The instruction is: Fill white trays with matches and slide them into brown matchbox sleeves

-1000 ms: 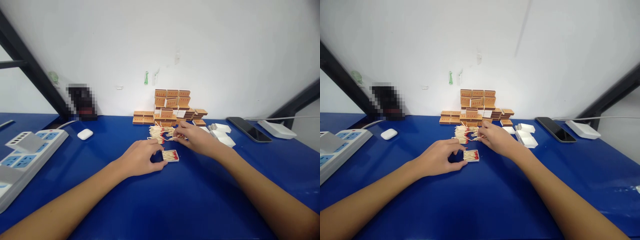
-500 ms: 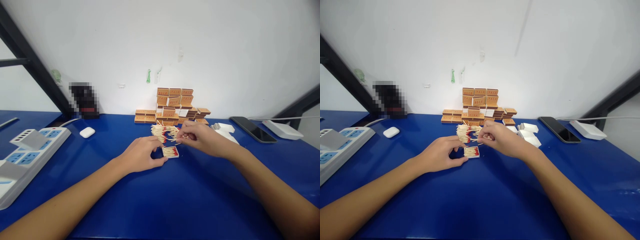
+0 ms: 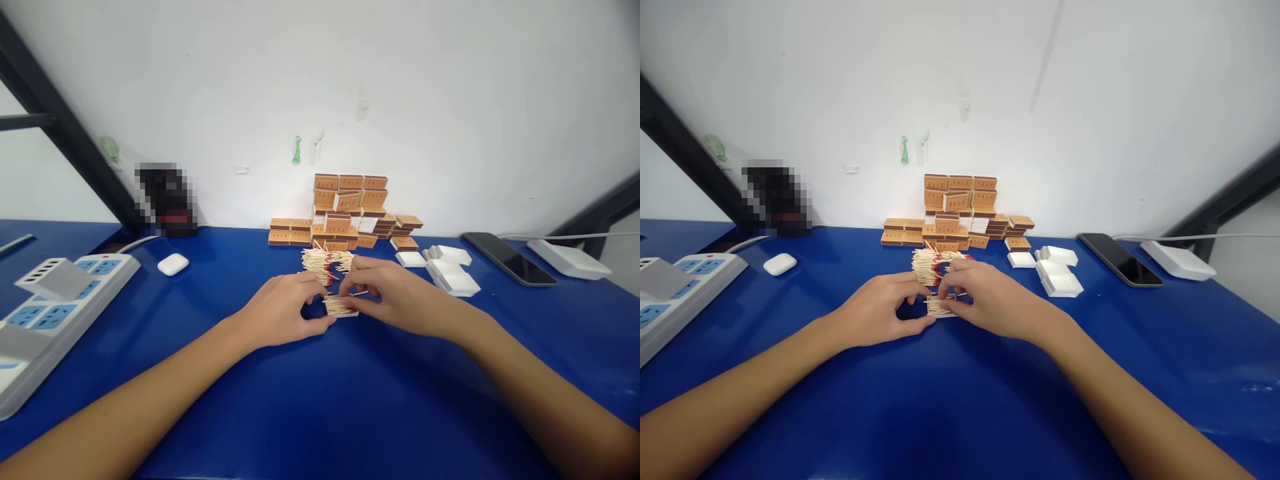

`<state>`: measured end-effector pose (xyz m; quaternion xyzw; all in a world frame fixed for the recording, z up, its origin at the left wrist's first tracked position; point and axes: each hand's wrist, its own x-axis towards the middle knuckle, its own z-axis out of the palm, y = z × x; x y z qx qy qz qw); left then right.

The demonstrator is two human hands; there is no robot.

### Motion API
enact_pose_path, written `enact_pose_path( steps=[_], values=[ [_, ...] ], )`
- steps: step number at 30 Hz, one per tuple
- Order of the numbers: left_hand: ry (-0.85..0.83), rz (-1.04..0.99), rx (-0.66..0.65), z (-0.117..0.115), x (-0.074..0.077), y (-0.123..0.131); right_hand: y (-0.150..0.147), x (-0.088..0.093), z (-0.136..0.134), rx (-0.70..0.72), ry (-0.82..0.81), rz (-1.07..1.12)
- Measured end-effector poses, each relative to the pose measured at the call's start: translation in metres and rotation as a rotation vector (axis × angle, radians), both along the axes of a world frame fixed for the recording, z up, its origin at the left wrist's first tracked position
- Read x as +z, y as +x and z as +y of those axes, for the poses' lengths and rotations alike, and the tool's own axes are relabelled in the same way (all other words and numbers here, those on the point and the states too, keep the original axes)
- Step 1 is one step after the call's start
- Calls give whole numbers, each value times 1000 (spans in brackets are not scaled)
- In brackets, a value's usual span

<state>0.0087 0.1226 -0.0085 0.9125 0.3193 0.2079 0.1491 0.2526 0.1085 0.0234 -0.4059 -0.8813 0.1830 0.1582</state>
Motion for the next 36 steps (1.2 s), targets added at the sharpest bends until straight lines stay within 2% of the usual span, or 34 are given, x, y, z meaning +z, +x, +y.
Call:
enact_pose_path(
  steps=[5,12,16,21,31,36],
  values=[
    [15,4,-1,0,-2,-1,-7,0,-7,56,-106,11],
    [12,5,-19,-1,1,0,-9,-4,-10,36,-140,-15],
    [12,-4,-26,-1,2,0,-9,-5,-9,2,-114,-23],
    [12,25,-1,-1,1,0,-15,-10,-7,26,-90,27],
    [20,10,-12,-1,0,-1,-14,-8,-10,-2,-35,-38],
    [14,17,-19,-2,0,-1,-16,-12,-6,-40,20,-30]
  ],
)
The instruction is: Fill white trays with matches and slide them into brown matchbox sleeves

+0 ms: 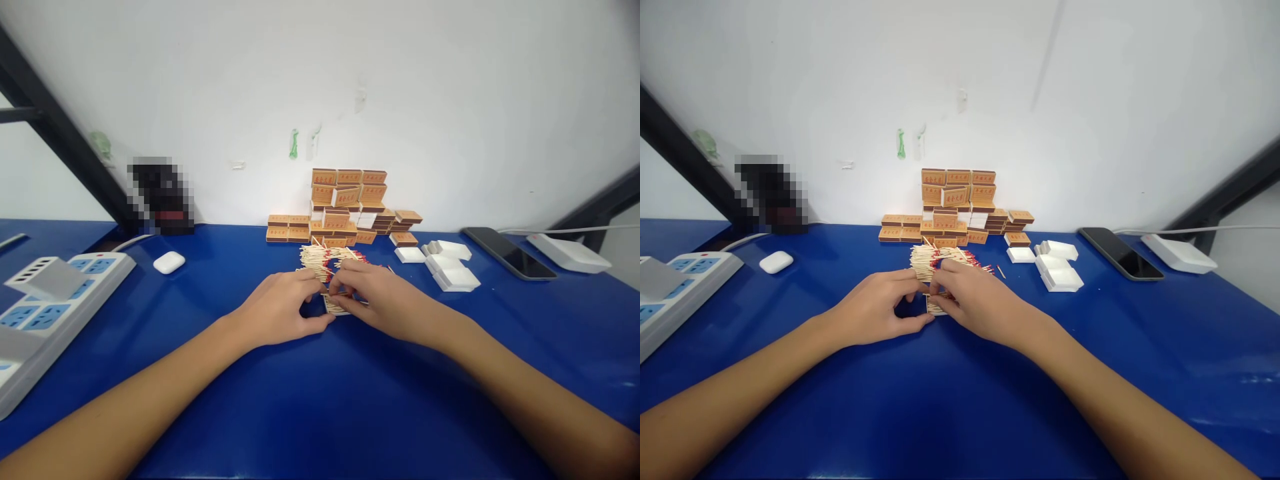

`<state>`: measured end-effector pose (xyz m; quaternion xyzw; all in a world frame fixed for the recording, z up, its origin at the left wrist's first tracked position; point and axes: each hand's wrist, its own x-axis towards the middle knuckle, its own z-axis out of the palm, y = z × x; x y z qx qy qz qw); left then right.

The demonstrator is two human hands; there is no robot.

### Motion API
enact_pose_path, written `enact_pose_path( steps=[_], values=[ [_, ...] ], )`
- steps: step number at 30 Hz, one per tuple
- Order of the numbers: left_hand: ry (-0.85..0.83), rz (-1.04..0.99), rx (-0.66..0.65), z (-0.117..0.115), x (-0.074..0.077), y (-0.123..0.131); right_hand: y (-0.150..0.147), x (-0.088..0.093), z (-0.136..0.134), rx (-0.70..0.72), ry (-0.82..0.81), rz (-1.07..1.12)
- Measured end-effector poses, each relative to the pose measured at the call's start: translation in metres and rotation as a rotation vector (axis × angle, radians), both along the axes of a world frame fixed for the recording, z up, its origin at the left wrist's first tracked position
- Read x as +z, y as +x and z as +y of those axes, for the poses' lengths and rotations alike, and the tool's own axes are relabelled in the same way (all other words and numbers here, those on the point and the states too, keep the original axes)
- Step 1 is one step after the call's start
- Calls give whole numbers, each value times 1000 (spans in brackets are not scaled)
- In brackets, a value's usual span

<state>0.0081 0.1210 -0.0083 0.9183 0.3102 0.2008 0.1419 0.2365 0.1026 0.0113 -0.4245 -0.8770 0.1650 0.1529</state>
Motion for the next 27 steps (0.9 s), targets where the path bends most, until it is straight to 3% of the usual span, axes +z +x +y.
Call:
enact_pose_path(
  steps=[5,15,23,27],
  values=[
    [9,-5,-2,0,0,0,-4,-4,2,7,39,3],
    [-5,16,12,0,1,1,-5,-6,2,14,272,-172],
    [19,26,21,0,1,1,8,7,3,35,177,-137],
    [28,12,32,0,-1,0,29,18,8,-45,146,-104]
  ],
)
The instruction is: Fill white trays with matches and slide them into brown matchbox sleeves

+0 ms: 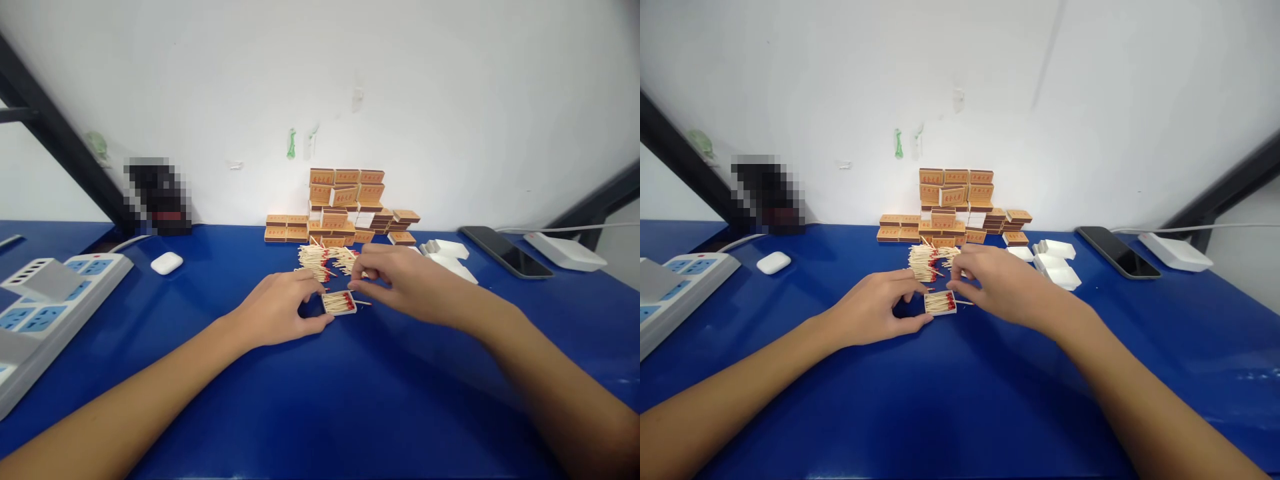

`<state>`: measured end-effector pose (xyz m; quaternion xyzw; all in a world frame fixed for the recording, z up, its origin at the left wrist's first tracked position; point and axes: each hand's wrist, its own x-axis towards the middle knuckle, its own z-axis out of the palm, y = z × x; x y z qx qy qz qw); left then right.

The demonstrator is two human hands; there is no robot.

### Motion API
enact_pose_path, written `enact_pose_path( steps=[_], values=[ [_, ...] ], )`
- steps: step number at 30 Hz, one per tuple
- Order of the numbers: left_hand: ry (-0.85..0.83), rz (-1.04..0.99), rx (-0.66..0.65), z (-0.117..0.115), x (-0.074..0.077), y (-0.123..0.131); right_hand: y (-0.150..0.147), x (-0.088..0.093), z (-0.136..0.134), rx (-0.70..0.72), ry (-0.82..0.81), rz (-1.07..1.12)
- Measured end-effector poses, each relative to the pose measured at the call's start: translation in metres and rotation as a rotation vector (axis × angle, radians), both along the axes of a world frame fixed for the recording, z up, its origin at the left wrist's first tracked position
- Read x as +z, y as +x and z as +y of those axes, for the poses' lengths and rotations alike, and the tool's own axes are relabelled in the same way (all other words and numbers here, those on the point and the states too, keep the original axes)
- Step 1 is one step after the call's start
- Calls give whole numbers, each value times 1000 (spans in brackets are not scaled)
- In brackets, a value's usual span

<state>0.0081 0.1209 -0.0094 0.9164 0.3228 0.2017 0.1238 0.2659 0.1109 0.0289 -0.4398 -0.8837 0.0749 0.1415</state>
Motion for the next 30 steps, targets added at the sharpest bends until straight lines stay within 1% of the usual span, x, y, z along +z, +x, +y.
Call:
enact_pose_path(
  steps=[3,6,8,10,14,18,21,24,25,27,30],
  values=[
    [-10,-12,2,0,0,0,11,2,1,-43,-109,-37],
    [-27,1,13,1,0,1,12,0,1,-12,-237,-69],
    [-27,6,10,1,0,1,10,0,0,16,-287,-80],
    [-15,-1,2,1,0,1,6,1,-1,29,-246,-58],
    [-11,-7,-13,0,0,-1,-8,1,-6,18,-61,8],
    [-14,13,-5,0,0,0,-21,-2,-12,26,-73,-63],
    [-13,12,-2,0,1,1,-17,0,-11,29,-49,-41],
    [-14,11,3,-1,1,1,-4,3,-2,-43,34,-6],
    [-15,13,4,-1,1,1,1,3,1,-74,33,-21],
    [-14,15,6,-1,1,1,8,0,8,-97,-31,-69],
    [-4,21,11,-1,1,0,15,-10,17,-66,-137,-97]
  ],
)
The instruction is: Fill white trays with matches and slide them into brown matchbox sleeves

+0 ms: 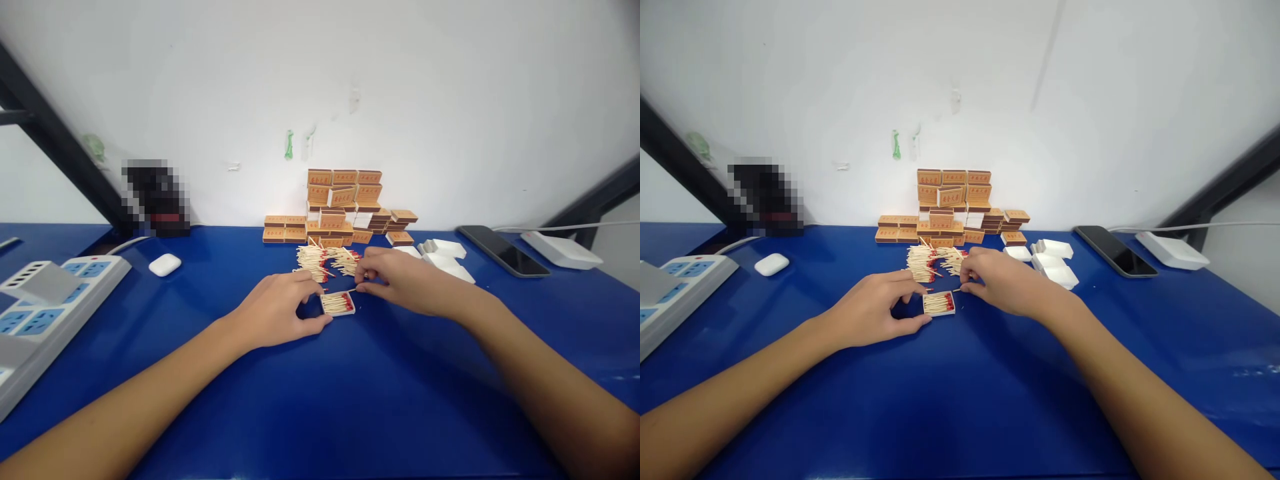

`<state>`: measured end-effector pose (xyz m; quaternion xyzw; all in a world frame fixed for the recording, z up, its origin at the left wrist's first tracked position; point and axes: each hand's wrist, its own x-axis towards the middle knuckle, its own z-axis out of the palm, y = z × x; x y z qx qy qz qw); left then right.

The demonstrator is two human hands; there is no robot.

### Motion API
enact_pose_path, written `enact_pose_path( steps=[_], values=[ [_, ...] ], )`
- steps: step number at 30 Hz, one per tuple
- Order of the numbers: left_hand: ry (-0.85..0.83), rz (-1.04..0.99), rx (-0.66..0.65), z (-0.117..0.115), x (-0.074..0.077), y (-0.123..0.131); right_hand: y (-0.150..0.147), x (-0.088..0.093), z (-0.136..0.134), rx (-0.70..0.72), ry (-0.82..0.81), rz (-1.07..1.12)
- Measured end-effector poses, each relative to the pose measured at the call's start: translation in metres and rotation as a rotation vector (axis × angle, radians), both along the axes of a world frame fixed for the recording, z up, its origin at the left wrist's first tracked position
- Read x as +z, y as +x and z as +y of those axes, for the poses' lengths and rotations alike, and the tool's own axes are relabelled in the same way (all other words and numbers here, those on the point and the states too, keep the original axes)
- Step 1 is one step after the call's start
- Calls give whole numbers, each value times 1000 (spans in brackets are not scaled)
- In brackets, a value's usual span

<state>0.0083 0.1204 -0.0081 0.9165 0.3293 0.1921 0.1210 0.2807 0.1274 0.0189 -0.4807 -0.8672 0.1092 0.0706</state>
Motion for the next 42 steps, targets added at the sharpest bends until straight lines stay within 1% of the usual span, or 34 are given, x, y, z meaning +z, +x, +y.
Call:
enact_pose_path(
  steps=[3,5,9,12,14,16,18,20,21,24,27,29,33,38,42],
  values=[
    [-3,5,0,0,0,0,2,-6,3,7,-32,21],
    [-2,8,-1,0,0,0,0,-4,0,8,-10,47],
    [-6,-2,-16,-1,-1,1,-18,4,-15,44,64,137],
    [-6,-12,-16,-1,-1,0,-34,5,-27,86,17,87],
    [1,-14,-11,-1,0,-1,-37,4,-28,88,24,74],
    [-1,-17,-11,-1,0,-1,-31,6,-24,62,98,117],
    [-4,-18,-16,0,0,0,-18,8,-14,2,207,151],
    [-4,-12,-18,0,0,0,-3,10,-3,-74,286,118],
    [-2,-7,-16,0,0,0,5,10,2,-103,286,78],
    [-9,5,-6,1,0,0,20,8,12,-141,177,-23],
    [-10,1,-7,1,-1,-1,24,4,15,-147,35,-37],
    [-6,-2,-9,1,-1,-1,25,3,15,-163,-16,-34],
    [6,2,-11,1,-1,-1,26,1,17,-184,-49,-56],
    [9,-9,-11,0,-1,-2,30,-1,21,-156,-78,-51],
    [3,1,-11,1,-1,-2,34,-2,20,-181,-116,-59]
  ],
)
